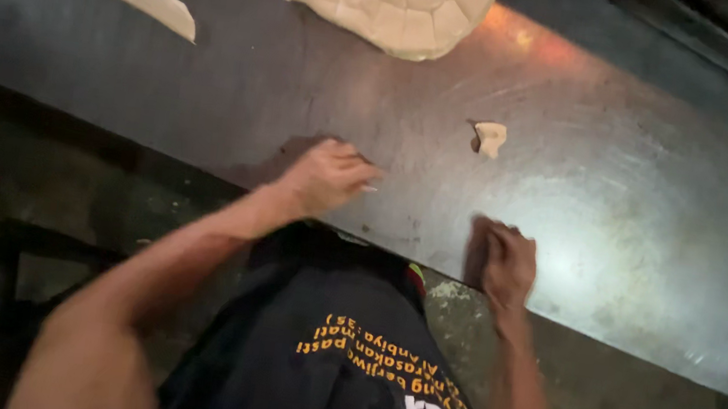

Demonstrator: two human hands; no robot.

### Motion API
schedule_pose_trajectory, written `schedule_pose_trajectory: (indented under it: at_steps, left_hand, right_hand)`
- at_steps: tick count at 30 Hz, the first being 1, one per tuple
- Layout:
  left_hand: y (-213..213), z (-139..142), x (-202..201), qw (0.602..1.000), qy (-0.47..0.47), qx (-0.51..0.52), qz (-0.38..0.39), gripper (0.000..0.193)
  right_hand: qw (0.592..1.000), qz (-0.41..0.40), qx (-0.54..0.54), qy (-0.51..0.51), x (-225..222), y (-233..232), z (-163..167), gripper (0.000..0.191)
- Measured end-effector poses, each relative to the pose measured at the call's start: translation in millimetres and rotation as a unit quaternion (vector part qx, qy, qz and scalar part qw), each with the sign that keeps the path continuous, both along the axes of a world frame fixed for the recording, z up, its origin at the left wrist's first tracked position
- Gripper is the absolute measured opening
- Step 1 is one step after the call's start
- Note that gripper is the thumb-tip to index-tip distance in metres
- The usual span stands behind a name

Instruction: The person repeatedly rolls small pieces of dough into balls on a stainless steel table and places them onto a metal tray. The person also picks up and moves larger flat dough pieces on the table.

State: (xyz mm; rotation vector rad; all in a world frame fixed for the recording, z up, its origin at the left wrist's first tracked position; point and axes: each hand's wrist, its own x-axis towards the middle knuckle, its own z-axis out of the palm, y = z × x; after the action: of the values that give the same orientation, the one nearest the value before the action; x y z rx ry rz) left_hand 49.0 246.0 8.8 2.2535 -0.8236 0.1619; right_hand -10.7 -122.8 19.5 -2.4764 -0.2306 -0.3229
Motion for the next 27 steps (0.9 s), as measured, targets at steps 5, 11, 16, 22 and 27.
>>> schedule_pose_trajectory:
  at_steps: [5, 11, 16, 22, 27]
  left_hand:
    - [-5, -14, 67, 0.991, -0.076, 0.036, 0.107, 0.024]
    - [-45, 1, 25, 0.996, -0.047, -0.047, 0.052, 0.023]
    - [19, 3, 53, 0.993, -0.039, 0.053, 0.098, 0.019]
    - [-52, -3, 56, 0.988, -0.037, -0.035, 0.147, 0.026]
    - [-15, 34, -5, 0.997, -0.028, 0.007, 0.074, 0.022]
  right_hand:
    - [0.988, -0.092, -0.118, -0.038, 66, -38, -5, 0.006]
    - [0.997, -0.061, -0.037, 0.001, 43, 9, -22, 0.012]
    - [0.992, -0.089, -0.085, 0.006, 53, -32, 16, 0.013]
    - [0.996, -0.069, -0.02, -0.056, 95, -2, -23, 0.009]
    - [0.998, -0.052, 0.044, -0.001, 6, 5, 3, 0.01]
